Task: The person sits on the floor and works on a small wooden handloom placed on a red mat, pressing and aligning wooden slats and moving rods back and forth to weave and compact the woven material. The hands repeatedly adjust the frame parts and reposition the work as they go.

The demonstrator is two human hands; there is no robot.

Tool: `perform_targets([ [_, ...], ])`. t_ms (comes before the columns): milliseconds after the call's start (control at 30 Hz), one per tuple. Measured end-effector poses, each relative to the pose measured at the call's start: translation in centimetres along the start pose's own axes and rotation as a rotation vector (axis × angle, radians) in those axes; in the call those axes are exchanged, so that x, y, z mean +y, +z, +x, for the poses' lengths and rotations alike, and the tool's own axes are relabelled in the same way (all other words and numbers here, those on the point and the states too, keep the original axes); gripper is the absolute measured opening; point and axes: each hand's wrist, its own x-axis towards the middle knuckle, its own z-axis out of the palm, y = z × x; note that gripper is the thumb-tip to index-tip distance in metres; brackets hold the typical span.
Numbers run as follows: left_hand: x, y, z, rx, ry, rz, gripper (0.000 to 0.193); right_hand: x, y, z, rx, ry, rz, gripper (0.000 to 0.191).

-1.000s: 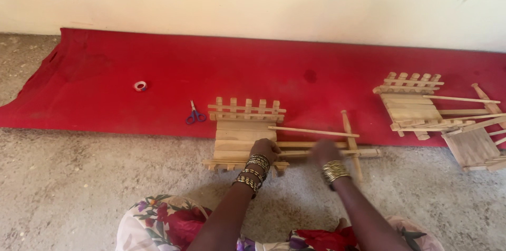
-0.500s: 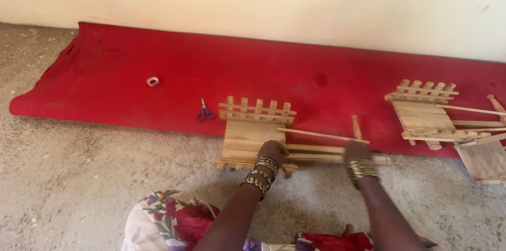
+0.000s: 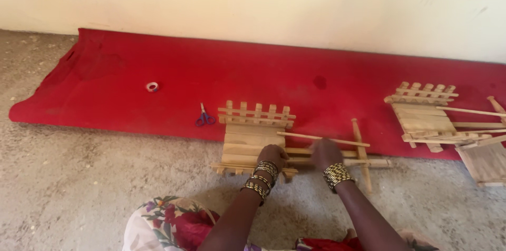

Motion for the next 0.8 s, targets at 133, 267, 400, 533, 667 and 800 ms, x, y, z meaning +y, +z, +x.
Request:
perform_targets([
  [133,-0.1,0.4,0.0,-0.009,-0.043,-0.029,0.012,1.3,-0.4,0.4,0.042,0.184,-0.115,0.016],
  [267,-0.3,0.7,0.6,0.009,-0.021,-0.035,0.013,0.3,1.8,0.6,0.061,-0.092,-0.085,0.015],
  [400,-0.6,1.3,1.3,0.039,0.014,0.059,0.011,-2.9,4.3,1.0,0.093,-0.338,0.053,0.011],
  [533,-0.8,1.5,1.4,0.066,0.041,0.059,0.012,-1.9,4.1,2.5,0.402,-0.500,-0.148,0.025],
  [667,-0.5,0.7,1.1,0.013,0.040,0.028,0.013,2.8,2.5,2.4,0.331,-0.255,-0.121,0.008],
  [800,0.2,-0.2,0.3,-0.009,-0.015,-0.031,0.010,6.0,1.3,1.9,0.452,0.023,0.190,0.019],
])
